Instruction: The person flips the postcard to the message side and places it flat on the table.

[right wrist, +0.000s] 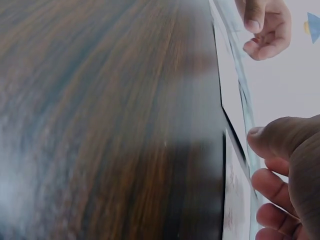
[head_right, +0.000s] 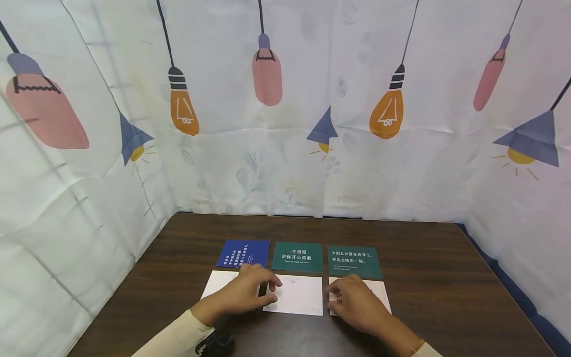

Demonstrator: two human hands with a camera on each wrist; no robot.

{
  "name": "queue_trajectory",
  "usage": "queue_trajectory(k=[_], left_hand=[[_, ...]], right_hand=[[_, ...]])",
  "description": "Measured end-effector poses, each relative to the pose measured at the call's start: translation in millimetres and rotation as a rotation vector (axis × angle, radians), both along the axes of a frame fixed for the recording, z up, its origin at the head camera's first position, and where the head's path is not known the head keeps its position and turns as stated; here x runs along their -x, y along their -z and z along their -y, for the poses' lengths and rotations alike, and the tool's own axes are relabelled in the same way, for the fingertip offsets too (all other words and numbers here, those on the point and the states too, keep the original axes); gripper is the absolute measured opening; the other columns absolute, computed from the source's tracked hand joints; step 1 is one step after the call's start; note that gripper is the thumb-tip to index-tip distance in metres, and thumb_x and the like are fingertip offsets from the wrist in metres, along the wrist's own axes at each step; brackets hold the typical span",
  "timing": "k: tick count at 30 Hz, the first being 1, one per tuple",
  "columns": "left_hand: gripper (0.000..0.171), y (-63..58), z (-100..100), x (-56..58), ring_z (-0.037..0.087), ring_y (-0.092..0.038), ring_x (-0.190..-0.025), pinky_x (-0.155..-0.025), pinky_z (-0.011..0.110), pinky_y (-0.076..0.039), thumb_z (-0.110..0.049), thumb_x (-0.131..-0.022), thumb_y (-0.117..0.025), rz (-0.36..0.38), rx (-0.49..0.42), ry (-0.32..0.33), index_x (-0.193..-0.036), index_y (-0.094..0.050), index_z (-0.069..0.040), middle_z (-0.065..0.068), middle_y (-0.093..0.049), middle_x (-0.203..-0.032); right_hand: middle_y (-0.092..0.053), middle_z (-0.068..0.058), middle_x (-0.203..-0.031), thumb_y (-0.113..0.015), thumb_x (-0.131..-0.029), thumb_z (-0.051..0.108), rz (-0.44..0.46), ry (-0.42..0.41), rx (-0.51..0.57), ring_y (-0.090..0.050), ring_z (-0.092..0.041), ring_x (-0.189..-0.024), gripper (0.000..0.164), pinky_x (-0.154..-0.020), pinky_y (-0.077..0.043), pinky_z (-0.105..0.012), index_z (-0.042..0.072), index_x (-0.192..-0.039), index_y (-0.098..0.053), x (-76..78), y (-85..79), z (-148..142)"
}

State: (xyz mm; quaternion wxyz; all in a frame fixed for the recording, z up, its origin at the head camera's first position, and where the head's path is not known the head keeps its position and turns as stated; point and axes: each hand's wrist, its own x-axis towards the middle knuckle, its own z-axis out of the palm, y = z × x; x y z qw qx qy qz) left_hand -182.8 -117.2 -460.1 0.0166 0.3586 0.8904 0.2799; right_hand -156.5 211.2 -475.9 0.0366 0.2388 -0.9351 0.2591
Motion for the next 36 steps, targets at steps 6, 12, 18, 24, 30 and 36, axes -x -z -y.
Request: queue_trajectory(k=[6, 12, 18, 24, 30, 36], left_hand=[[0.023, -1.4, -9, -0.8, 0.009, -0.053, -0.100, -0.087, 0.039, -0.028, -0.025, -0.091, -0.078, 0.002, -0.003, 0.020, -0.113, -0.073, -0.017, -0.016, -0.067, -0.100], [0.025, -0.2, -20, -1.1, 0.005, -0.053, -0.105, -0.091, 0.039, -0.030, -0.025, -0.092, -0.077, -0.022, 0.002, 0.039, -0.115, -0.073, -0.017, -0.017, -0.069, -0.106], [0.027, 1.6, -30, -1.0, 0.006, -0.053, -0.109, -0.091, 0.038, -0.030, -0.026, -0.092, -0.076, -0.039, 0.013, 0.049, -0.117, -0.072, -0.017, -0.017, -0.069, -0.113], [0.029, 2.3, -35, -1.8, 0.007, -0.053, -0.111, -0.093, 0.037, -0.031, -0.027, -0.092, -0.076, -0.047, 0.028, 0.041, -0.119, -0.072, -0.018, -0.017, -0.068, -0.116], [0.030, 0.2, -40, -3.7, 0.008, -0.052, -0.114, -0.095, 0.038, -0.032, -0.028, -0.092, -0.076, -0.042, 0.044, 0.032, -0.121, -0.071, -0.019, -0.017, -0.068, -0.118], [0.031, 0.6, -48, -3.2, 0.009, -0.051, -0.116, -0.095, 0.039, -0.033, -0.031, -0.094, -0.075, -0.049, 0.056, 0.043, -0.123, -0.071, -0.020, -0.017, -0.067, -0.120]], right_hand=[[-0.063, 0.019, -0.097, -0.083, -0.085, 0.021, -0.012, 0.028, -0.005, -0.052, -0.009, -0.102, 0.023, -0.085, -0.050, -0.032, 0.021, -0.106, -0.071, -1.5, -2.2, -8], [-0.065, 0.019, -0.101, -0.083, -0.084, 0.020, -0.025, 0.044, -0.010, -0.053, -0.010, -0.104, 0.026, -0.087, -0.050, -0.033, 0.021, -0.107, -0.072, -0.2, -1.4, -15], [-0.065, 0.018, -0.103, -0.085, -0.085, 0.025, -0.030, 0.047, -0.027, -0.052, -0.011, -0.104, 0.027, -0.087, -0.050, -0.034, 0.021, -0.108, -0.071, 0.1, -2.0, -23], [-0.065, 0.016, -0.108, -0.086, -0.083, 0.024, -0.032, 0.058, -0.042, -0.052, -0.012, -0.105, 0.031, -0.087, -0.051, -0.036, 0.020, -0.110, -0.071, -3.1, -6.0, -28], [-0.065, 0.015, -0.112, -0.087, -0.082, 0.024, -0.003, 0.084, -0.062, -0.053, -0.015, -0.109, 0.034, -0.090, -0.051, -0.038, 0.019, -0.112, -0.071, -3.3, -7.5, -33], [-0.063, 0.013, -0.113, -0.087, -0.083, 0.026, 0.018, 0.083, -0.056, -0.053, -0.016, -0.108, 0.036, -0.085, -0.052, -0.035, 0.018, -0.114, -0.070, -2.7, -6.9, -42]])
